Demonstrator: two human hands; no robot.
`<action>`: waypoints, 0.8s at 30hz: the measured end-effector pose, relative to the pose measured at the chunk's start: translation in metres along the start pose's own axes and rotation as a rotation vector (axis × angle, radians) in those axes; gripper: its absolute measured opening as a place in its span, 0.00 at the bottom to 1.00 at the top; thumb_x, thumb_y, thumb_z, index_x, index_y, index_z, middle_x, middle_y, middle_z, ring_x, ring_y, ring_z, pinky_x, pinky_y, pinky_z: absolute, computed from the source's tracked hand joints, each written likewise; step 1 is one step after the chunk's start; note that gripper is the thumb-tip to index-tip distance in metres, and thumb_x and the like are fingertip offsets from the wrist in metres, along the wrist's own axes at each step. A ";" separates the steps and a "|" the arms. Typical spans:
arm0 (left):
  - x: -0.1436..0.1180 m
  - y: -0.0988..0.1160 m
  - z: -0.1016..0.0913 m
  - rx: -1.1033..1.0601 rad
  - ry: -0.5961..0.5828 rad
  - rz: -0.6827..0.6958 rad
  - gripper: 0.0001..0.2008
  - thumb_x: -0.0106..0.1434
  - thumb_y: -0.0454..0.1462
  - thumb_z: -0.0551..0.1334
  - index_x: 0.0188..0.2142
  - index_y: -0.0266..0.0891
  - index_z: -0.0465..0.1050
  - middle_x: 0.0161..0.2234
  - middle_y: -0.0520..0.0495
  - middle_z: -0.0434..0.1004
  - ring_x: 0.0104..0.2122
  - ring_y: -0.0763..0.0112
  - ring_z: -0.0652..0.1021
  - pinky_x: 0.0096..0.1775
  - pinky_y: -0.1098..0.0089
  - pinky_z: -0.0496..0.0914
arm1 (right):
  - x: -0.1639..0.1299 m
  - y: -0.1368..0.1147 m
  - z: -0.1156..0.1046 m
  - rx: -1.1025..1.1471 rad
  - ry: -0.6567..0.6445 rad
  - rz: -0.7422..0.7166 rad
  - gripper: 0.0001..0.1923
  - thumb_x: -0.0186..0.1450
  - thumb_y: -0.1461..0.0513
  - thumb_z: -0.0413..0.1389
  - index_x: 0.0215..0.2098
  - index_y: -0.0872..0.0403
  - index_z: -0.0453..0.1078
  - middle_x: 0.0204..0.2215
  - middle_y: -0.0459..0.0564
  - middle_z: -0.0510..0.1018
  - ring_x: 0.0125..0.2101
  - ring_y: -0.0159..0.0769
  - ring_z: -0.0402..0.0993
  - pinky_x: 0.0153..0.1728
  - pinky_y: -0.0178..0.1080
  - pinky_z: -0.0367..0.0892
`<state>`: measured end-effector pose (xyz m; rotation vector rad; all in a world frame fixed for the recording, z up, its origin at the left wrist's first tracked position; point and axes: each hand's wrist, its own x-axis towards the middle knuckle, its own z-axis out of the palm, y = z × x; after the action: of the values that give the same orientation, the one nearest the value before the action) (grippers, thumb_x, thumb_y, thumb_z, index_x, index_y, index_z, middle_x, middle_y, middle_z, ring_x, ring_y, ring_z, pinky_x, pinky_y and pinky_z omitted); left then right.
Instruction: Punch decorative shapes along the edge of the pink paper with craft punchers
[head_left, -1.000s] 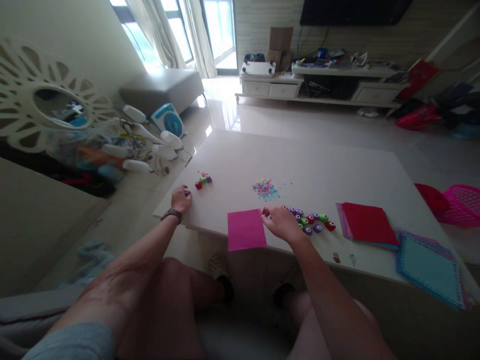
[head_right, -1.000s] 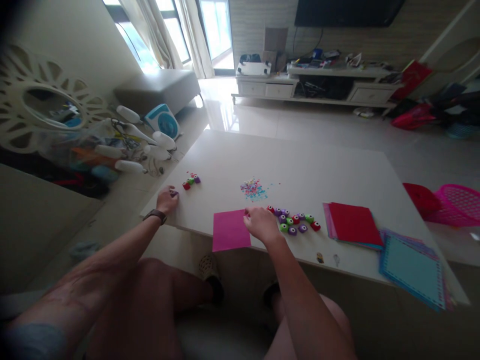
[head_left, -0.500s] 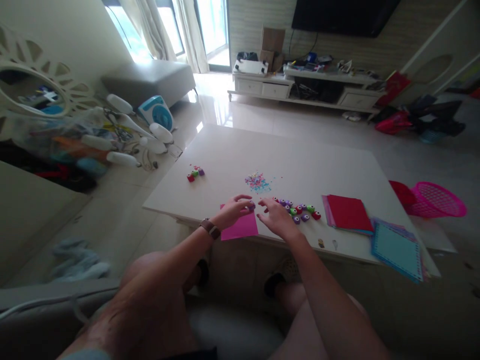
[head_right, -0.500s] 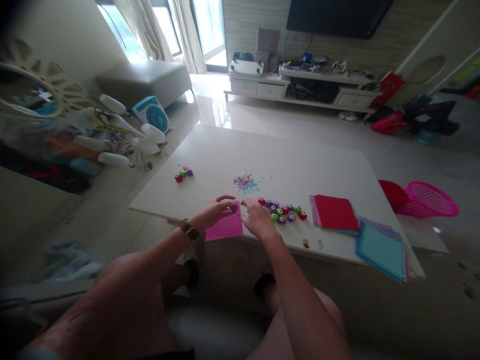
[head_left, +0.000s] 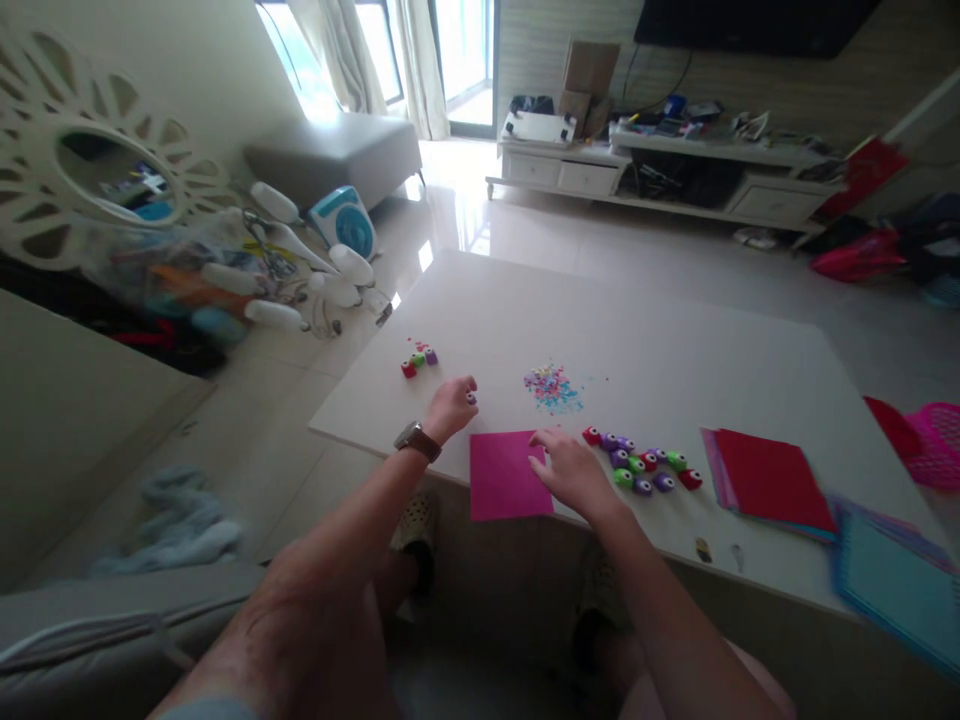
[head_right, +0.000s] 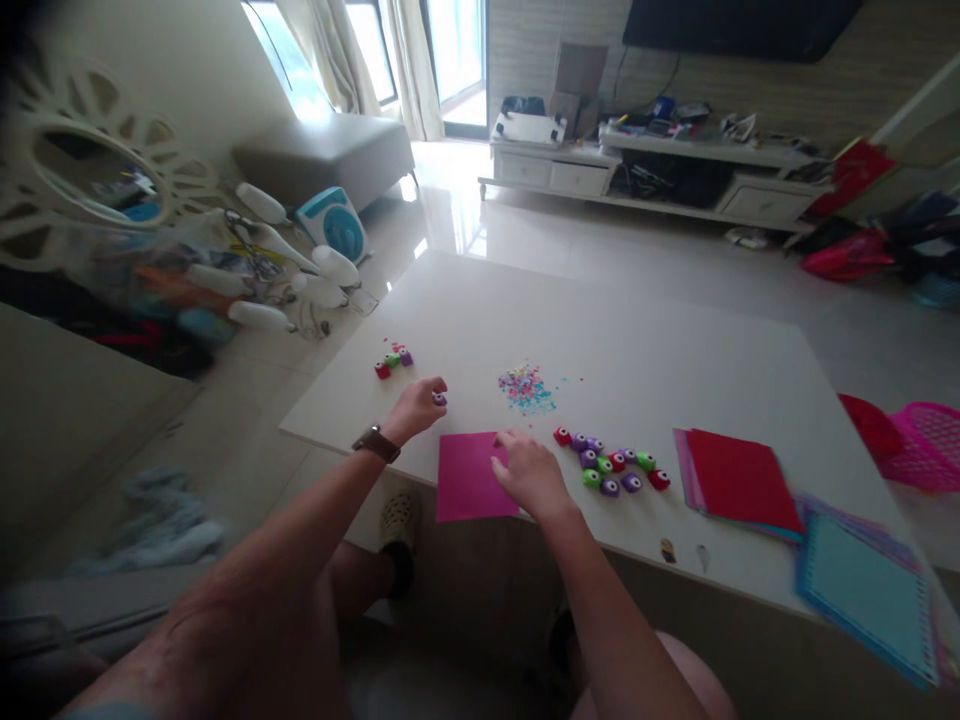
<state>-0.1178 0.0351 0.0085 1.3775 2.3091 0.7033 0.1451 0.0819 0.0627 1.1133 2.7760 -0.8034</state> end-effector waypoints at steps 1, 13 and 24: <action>0.000 -0.016 -0.005 0.041 0.027 -0.025 0.17 0.57 0.25 0.64 0.45 0.38 0.81 0.44 0.39 0.85 0.45 0.57 0.82 0.49 0.62 0.75 | 0.003 0.001 0.003 -0.013 -0.014 0.007 0.11 0.74 0.62 0.58 0.52 0.52 0.78 0.53 0.55 0.84 0.52 0.44 0.81 0.54 0.41 0.69; 0.002 -0.088 -0.036 0.283 0.190 -0.257 0.32 0.64 0.39 0.69 0.66 0.44 0.69 0.72 0.33 0.66 0.69 0.39 0.66 0.68 0.43 0.63 | 0.010 0.009 0.006 0.006 0.014 0.054 0.12 0.74 0.60 0.57 0.51 0.51 0.80 0.52 0.55 0.86 0.50 0.43 0.82 0.51 0.40 0.69; -0.005 -0.037 -0.001 0.177 -0.026 -0.027 0.23 0.66 0.27 0.59 0.58 0.37 0.79 0.57 0.35 0.74 0.52 0.52 0.79 0.57 0.55 0.73 | -0.005 0.039 -0.017 0.098 0.268 0.288 0.07 0.72 0.61 0.58 0.41 0.52 0.80 0.39 0.54 0.87 0.41 0.43 0.83 0.42 0.40 0.69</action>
<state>-0.1424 0.0153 -0.0117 1.4181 2.4129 0.4791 0.1768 0.1108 0.0610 1.7058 2.7018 -0.8162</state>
